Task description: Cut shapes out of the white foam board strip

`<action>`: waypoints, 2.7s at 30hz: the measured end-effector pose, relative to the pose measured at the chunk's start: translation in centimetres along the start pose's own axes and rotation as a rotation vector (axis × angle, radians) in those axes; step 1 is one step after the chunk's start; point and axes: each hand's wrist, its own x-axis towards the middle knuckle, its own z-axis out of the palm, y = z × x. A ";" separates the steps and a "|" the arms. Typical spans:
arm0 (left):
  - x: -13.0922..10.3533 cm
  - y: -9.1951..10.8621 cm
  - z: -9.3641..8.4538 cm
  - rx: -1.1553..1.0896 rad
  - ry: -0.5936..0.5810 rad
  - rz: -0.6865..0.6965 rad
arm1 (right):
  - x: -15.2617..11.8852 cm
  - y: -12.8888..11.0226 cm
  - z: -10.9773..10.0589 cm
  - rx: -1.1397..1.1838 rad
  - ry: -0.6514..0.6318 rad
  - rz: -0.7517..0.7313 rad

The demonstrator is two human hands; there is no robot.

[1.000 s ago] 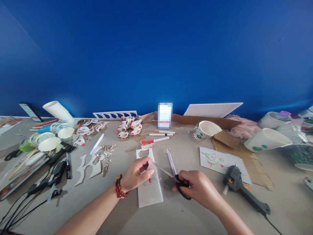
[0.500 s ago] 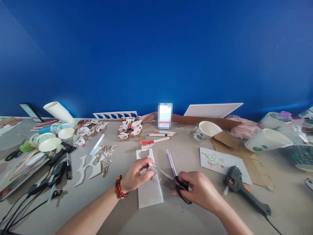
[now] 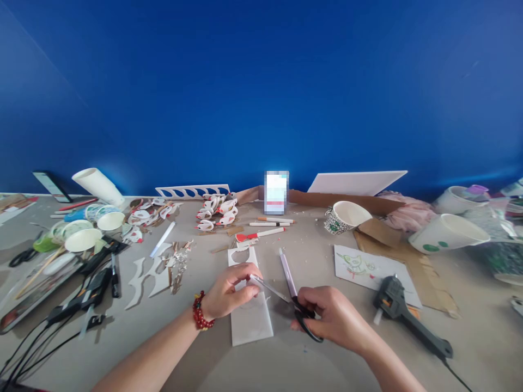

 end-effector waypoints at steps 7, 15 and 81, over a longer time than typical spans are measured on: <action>0.0 0.2 0.1 -0.014 -0.001 -0.007 | 0.0 0.4 0.4 0.016 0.047 0.006; -0.3 -0.3 0.1 -0.060 -0.010 -0.028 | 0.1 0.3 0.4 -0.021 0.100 0.006; -0.4 -2.1 0.3 -0.459 0.153 0.122 | 0.2 0.4 0.0 0.036 -0.010 0.035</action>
